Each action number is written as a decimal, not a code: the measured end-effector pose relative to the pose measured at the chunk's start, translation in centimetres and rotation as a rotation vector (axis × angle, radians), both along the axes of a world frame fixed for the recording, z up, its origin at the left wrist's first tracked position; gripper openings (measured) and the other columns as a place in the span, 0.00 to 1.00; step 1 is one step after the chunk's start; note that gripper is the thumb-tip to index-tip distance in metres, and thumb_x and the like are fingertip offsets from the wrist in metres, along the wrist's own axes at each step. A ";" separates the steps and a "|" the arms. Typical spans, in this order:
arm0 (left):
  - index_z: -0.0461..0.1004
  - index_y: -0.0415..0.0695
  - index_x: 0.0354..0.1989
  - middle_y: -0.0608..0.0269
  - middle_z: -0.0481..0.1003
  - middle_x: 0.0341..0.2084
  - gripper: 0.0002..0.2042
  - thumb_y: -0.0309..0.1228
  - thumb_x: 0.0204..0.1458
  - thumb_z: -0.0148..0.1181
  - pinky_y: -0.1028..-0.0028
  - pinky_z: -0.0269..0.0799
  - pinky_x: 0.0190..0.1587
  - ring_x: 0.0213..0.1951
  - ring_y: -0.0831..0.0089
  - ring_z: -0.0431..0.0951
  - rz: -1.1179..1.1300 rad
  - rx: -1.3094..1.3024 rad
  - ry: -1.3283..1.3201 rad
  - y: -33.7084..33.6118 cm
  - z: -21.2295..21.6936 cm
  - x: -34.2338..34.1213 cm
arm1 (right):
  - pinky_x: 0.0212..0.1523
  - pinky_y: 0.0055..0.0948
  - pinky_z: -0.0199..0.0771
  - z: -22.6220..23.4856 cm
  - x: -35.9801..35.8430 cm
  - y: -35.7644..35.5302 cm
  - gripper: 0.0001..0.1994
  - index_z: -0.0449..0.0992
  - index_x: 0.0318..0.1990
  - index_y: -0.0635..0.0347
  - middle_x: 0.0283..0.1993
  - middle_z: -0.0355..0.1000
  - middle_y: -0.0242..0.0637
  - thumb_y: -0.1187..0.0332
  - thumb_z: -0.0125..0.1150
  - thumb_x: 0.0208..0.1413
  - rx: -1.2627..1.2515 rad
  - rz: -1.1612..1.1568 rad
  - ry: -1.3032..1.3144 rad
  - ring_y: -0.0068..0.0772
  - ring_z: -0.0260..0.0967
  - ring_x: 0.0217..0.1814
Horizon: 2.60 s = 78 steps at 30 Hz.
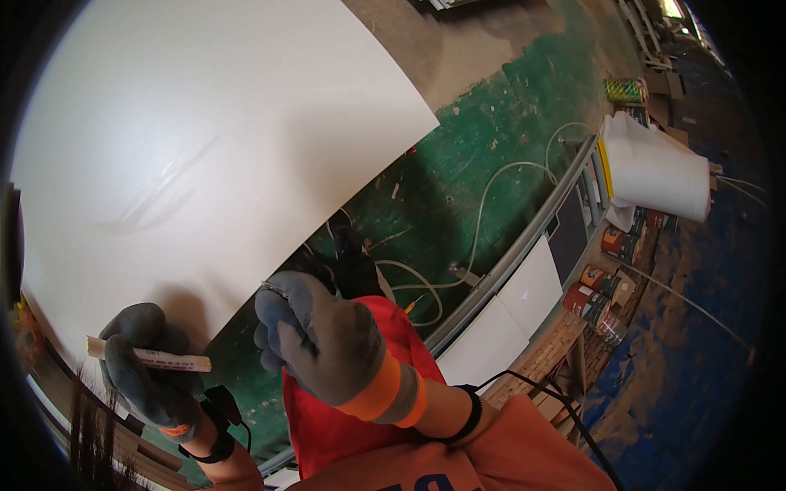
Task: Cleaning and organizing white wooden furniture panels on a workbench in a workshop.
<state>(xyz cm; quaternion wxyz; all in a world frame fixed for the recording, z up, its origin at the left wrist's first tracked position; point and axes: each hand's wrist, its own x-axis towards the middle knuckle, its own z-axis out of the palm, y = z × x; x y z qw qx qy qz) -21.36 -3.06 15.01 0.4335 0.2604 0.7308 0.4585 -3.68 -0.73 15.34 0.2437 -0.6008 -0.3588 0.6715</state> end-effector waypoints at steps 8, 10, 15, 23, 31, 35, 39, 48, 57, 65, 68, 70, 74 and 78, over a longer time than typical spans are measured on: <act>0.72 0.34 0.38 0.55 0.71 0.15 0.23 0.46 0.58 0.43 0.73 0.65 0.17 0.14 0.70 0.69 0.013 0.029 0.100 0.0 -0.3 0.1 | 0.24 0.20 0.73 -0.9 -0.1 -0.7 0.13 0.65 0.49 0.66 0.27 0.73 0.36 0.77 0.42 0.58 -0.114 -0.172 0.161 0.22 0.72 0.24; 0.72 0.34 0.38 0.55 0.71 0.15 0.23 0.46 0.58 0.43 0.73 0.65 0.17 0.14 0.70 0.69 0.024 0.033 0.120 0.0 -0.4 0.3 | 0.26 0.27 0.78 -1.1 0.2 -0.7 0.16 0.61 0.52 0.73 0.29 0.74 0.50 0.77 0.39 0.58 -0.086 -0.167 0.218 0.35 0.76 0.26; 0.72 0.30 0.35 0.53 0.72 0.12 0.28 0.51 0.55 0.47 0.78 0.64 0.11 0.06 0.74 0.67 0.120 0.037 0.101 0.2 -0.7 0.7 | 0.16 0.24 0.69 -1.1 0.6 -0.1 0.14 0.63 0.48 0.70 0.24 0.73 0.48 0.66 0.46 0.63 -0.140 -0.208 0.323 0.32 0.72 0.18; 0.73 0.36 0.37 0.56 0.72 0.16 0.22 0.46 0.57 0.45 0.74 0.66 0.18 0.15 0.71 0.70 -0.008 0.044 0.077 -0.2 -0.4 -0.4 | 0.11 0.22 0.64 -0.6 0.1 0.5 0.13 0.65 0.43 0.68 0.22 0.73 0.46 0.64 0.47 0.63 -0.212 -0.207 0.284 0.32 0.70 0.14; 0.73 0.29 0.33 0.53 0.71 0.11 0.28 0.51 0.53 0.49 0.77 0.64 0.11 0.07 0.73 0.68 0.111 0.066 0.137 0.3 -1.2 0.6 | 0.12 0.21 0.65 -1.7 0.1 -0.5 0.10 0.60 0.48 0.65 0.23 0.73 0.45 0.73 0.39 0.62 -0.128 -0.172 0.304 0.29 0.70 0.15; 0.73 0.29 0.32 0.53 0.70 0.11 0.28 0.51 0.53 0.49 0.77 0.63 0.10 0.07 0.73 0.67 0.123 0.076 0.144 0.4 -1.2 0.7 | 0.13 0.20 0.65 -1.3 0.1 -0.4 0.11 0.60 0.49 0.65 0.24 0.73 0.44 0.75 0.36 0.61 -0.162 -0.151 0.309 0.28 0.70 0.16; 0.72 0.35 0.36 0.56 0.69 0.12 0.24 0.48 0.57 0.43 0.77 0.61 0.15 0.12 0.73 0.67 -0.029 -0.010 -0.008 -0.2 -0.7 -0.4 | 0.14 0.20 0.65 -0.8 0.2 -0.2 0.11 0.61 0.49 0.65 0.23 0.73 0.43 0.75 0.36 0.61 -0.234 -0.172 0.302 0.27 0.70 0.16; 0.71 0.33 0.35 0.57 0.67 0.12 0.25 0.48 0.57 0.43 0.77 0.60 0.16 0.12 0.73 0.66 0.043 0.021 0.130 0.1 -0.8 0.5 | 0.11 0.20 0.62 -0.1 -0.1 0.4 0.09 0.64 0.44 0.64 0.20 0.72 0.42 0.68 0.45 0.64 -0.297 -0.191 0.257 0.28 0.69 0.13; 0.72 0.33 0.35 0.57 0.68 0.13 0.26 0.49 0.57 0.42 0.76 0.59 0.15 0.12 0.73 0.67 0.001 0.023 0.078 0.2 -0.5 0.4 | 0.09 0.20 0.60 0.5 -0.6 0.7 0.07 0.63 0.44 0.62 0.19 0.72 0.41 0.69 0.44 0.63 -0.351 -0.201 0.227 0.27 0.67 0.12; 0.72 0.31 0.36 0.54 0.70 0.15 0.26 0.47 0.58 0.41 0.74 0.64 0.17 0.14 0.70 0.69 -0.087 0.089 0.101 0.2 -0.5 0.2 | 0.09 0.19 0.60 0.3 -0.9 0.2 0.12 0.61 0.46 0.62 0.21 0.66 0.36 0.78 0.33 0.57 -0.300 -0.154 0.255 0.23 0.65 0.12; 0.72 0.30 0.37 0.53 0.70 0.17 0.26 0.46 0.58 0.41 0.74 0.66 0.18 0.15 0.69 0.70 -0.079 0.101 0.088 0.1 -0.7 0.4 | 0.12 0.22 0.63 0.2 -1.0 -0.2 0.05 0.64 0.43 0.58 0.19 0.67 0.34 0.69 0.45 0.63 -0.315 -0.201 0.251 0.20 0.61 0.12; 0.72 0.30 0.37 0.53 0.71 0.17 0.26 0.46 0.59 0.40 0.74 0.66 0.18 0.15 0.69 0.70 -0.058 0.125 0.106 0.0 -0.9 0.5 | 0.12 0.22 0.63 0.0 -0.9 -0.3 0.05 0.65 0.44 0.58 0.19 0.67 0.34 0.70 0.45 0.63 -0.290 -0.192 0.239 0.20 0.60 0.12; 0.72 0.31 0.38 0.53 0.71 0.16 0.25 0.46 0.59 0.41 0.76 0.65 0.18 0.15 0.70 0.70 -0.062 0.125 0.149 -0.3 -1.2 0.1 | 0.10 0.18 0.61 -0.3 -0.7 -0.3 0.13 0.60 0.48 0.62 0.23 0.67 0.36 0.79 0.32 0.58 -0.285 -0.169 0.301 0.23 0.65 0.12; 0.73 0.34 0.39 0.54 0.71 0.15 0.24 0.46 0.58 0.43 0.78 0.62 0.15 0.13 0.73 0.69 0.025 0.097 0.078 0.0 -0.7 0.8 | 0.10 0.18 0.61 -0.5 -0.9 -0.3 0.13 0.61 0.48 0.62 0.24 0.68 0.37 0.79 0.32 0.59 -0.289 -0.175 0.294 0.23 0.66 0.13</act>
